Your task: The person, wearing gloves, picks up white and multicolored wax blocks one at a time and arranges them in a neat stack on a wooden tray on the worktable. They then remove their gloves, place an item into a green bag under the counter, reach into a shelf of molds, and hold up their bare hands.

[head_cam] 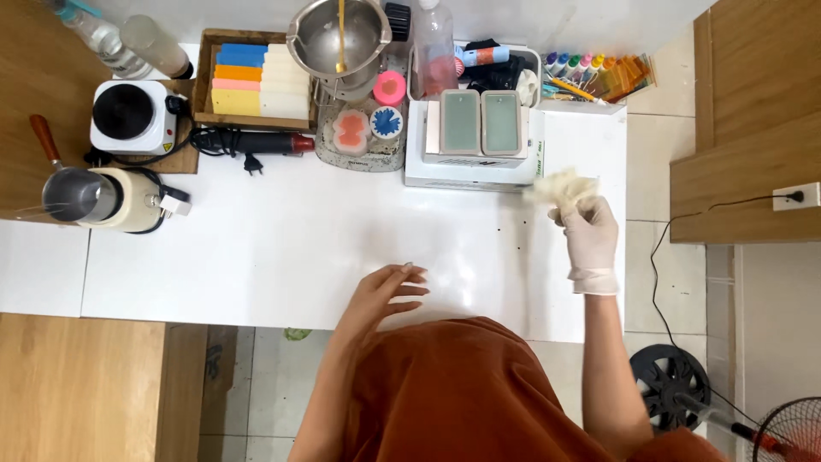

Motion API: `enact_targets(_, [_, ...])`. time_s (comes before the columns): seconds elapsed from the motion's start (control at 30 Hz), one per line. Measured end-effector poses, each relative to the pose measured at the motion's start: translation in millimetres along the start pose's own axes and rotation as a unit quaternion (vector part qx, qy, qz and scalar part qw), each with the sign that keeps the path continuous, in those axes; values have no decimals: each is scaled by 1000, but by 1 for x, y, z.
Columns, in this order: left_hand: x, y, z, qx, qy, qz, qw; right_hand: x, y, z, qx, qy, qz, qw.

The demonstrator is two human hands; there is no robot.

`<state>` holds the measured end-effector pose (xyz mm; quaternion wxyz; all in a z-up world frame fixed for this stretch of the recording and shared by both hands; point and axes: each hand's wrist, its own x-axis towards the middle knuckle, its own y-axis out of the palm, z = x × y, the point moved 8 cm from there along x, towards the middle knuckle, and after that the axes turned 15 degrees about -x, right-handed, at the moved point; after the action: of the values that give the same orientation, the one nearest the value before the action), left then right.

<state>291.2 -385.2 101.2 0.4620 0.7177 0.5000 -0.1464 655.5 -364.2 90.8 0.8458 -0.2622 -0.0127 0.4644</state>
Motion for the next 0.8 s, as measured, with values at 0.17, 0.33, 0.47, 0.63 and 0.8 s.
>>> enact_targets(0.17, [5, 50, -16, 122, 81, -5, 989, -31, 39, 35, -5, 48, 153, 987])
enact_targets(0.33, [26, 81, 33, 246, 75, 67, 964, -71, 105, 19, -367, -35, 313, 875])
enact_targets(0.47, [6, 108, 39, 293, 103, 73, 948, -86, 122, -1, -409, -50, 249, 876])
enact_targets(0.63, [3, 114, 32, 396, 257, 26, 881, -79, 169, -90, 102, 190, 234, 948])
enact_targets(0.8, [23, 59, 16, 382, 304, -83, 869, -111, 199, -54, 222, 243, 300, 896])
